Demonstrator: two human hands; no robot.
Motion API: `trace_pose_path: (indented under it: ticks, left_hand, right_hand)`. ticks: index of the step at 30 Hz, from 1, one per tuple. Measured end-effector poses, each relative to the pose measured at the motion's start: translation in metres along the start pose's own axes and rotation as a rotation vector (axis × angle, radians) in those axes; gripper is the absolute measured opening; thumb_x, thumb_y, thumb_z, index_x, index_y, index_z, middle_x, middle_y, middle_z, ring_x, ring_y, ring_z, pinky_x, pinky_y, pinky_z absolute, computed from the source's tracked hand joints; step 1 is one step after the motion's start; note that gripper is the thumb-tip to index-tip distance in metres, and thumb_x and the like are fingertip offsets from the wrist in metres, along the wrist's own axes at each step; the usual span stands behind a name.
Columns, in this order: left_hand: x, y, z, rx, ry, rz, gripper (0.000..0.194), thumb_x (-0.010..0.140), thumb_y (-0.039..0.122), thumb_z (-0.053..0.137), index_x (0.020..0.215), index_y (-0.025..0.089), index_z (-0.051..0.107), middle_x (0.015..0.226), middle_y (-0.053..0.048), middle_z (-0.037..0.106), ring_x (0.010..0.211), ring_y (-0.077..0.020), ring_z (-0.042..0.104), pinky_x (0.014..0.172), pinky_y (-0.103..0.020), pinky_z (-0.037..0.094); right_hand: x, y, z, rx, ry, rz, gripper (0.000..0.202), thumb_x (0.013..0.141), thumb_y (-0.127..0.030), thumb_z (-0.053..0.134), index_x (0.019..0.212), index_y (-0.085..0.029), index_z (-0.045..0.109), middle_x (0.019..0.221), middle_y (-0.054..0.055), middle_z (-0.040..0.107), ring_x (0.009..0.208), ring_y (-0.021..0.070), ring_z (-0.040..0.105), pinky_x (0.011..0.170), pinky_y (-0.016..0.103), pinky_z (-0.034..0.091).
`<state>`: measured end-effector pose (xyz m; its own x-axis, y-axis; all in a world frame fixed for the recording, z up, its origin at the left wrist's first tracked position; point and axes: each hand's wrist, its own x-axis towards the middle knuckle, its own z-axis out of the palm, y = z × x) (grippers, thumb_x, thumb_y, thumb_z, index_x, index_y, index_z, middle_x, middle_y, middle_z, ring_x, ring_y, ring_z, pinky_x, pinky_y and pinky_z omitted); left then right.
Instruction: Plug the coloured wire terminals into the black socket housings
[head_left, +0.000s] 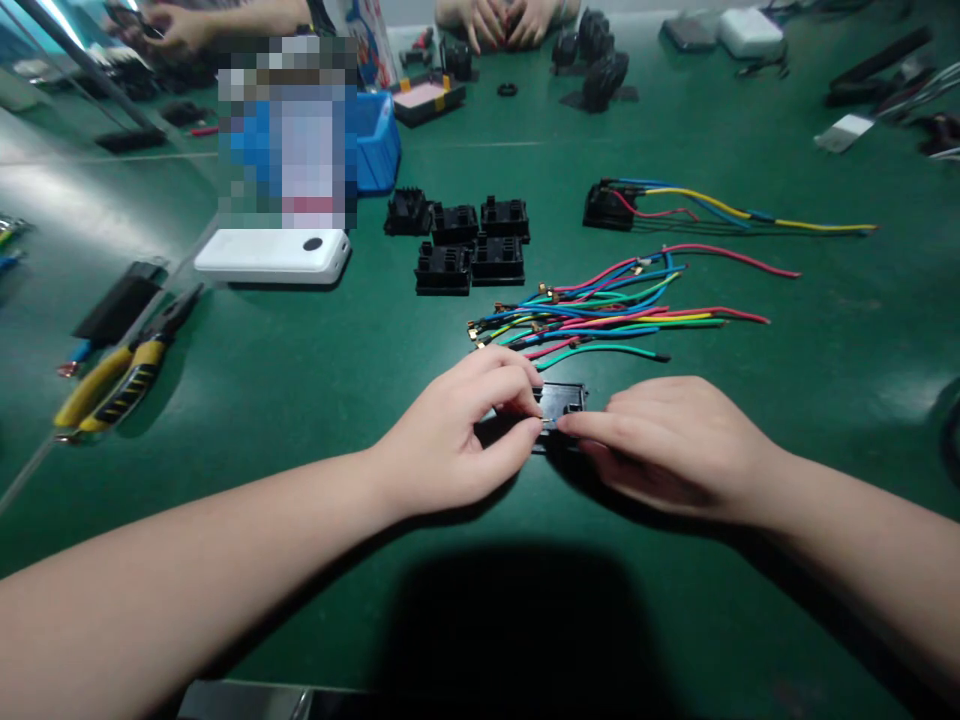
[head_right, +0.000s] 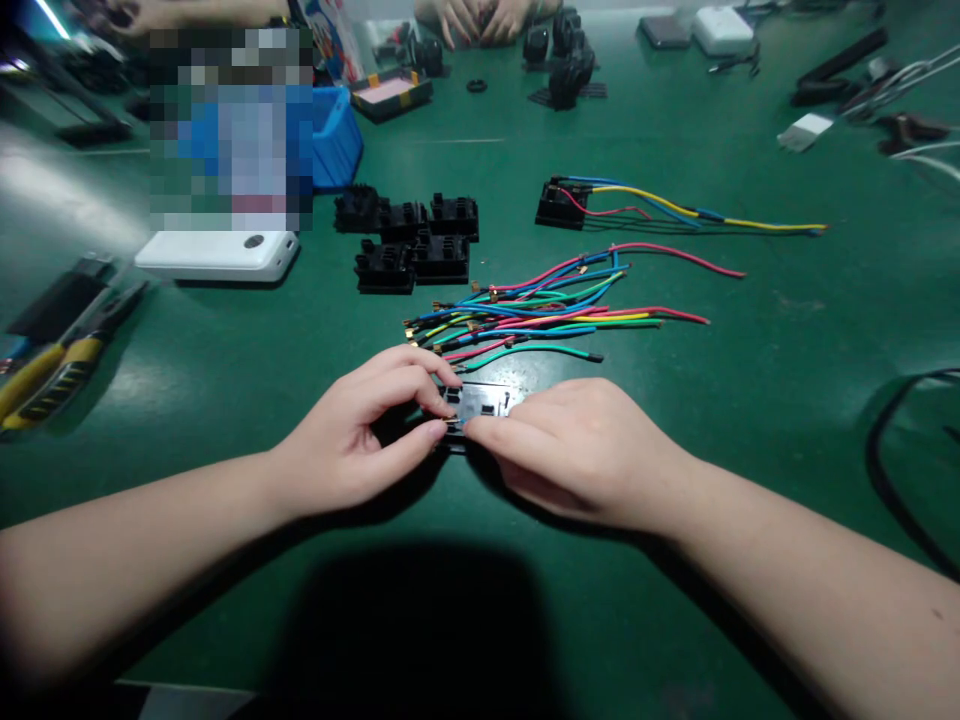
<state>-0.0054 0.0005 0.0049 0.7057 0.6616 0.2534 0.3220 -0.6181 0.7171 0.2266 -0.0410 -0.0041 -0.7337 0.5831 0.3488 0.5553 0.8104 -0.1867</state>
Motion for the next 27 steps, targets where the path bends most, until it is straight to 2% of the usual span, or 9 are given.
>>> trace_pose_path:
  ticks: [11,18,27]
  left_hand:
    - [0.0020,-0.0014,-0.0002,-0.042,-0.012,-0.021,0.009,0.084,0.010,0.054,0.078,0.015,0.060,0.098,-0.006,0.060,0.098,-0.0143,0.058,0.089,-0.026,0.045]
    - [0.0032,-0.0002,-0.0012,-0.051,-0.018,-0.052,0.009,0.083,0.010,0.055,0.079,0.016,0.061,0.099,-0.005,0.060,0.098,-0.0150,0.058,0.089,-0.027,0.045]
    - [0.0026,-0.0025,-0.0017,-0.085,-0.040,-0.083,0.012,0.088,0.014,0.050,0.081,0.016,0.060,0.102,-0.005,0.059,0.100,-0.0141,0.056,0.090,-0.025,0.044]
  right_hand:
    - [0.0032,-0.0018,-0.0022,0.118,-0.029,0.045,0.025,0.091,-0.016,0.048,0.115,-0.015,0.056,0.069,0.000,0.065,0.057,0.0125,0.054,0.055,0.027,0.032]
    - [0.0049,0.0003,-0.0005,0.176,-0.035,0.063,0.028,0.090,-0.015,0.048,0.117,-0.015,0.054,0.072,0.001,0.065,0.059,0.0131,0.053,0.056,0.027,0.033]
    - [0.0029,0.0012,0.0025,0.177,-0.033,0.020,0.029,0.090,-0.015,0.050,0.119,-0.014,0.054,0.071,0.001,0.063,0.060,0.0148,0.051,0.056,0.029,0.032]
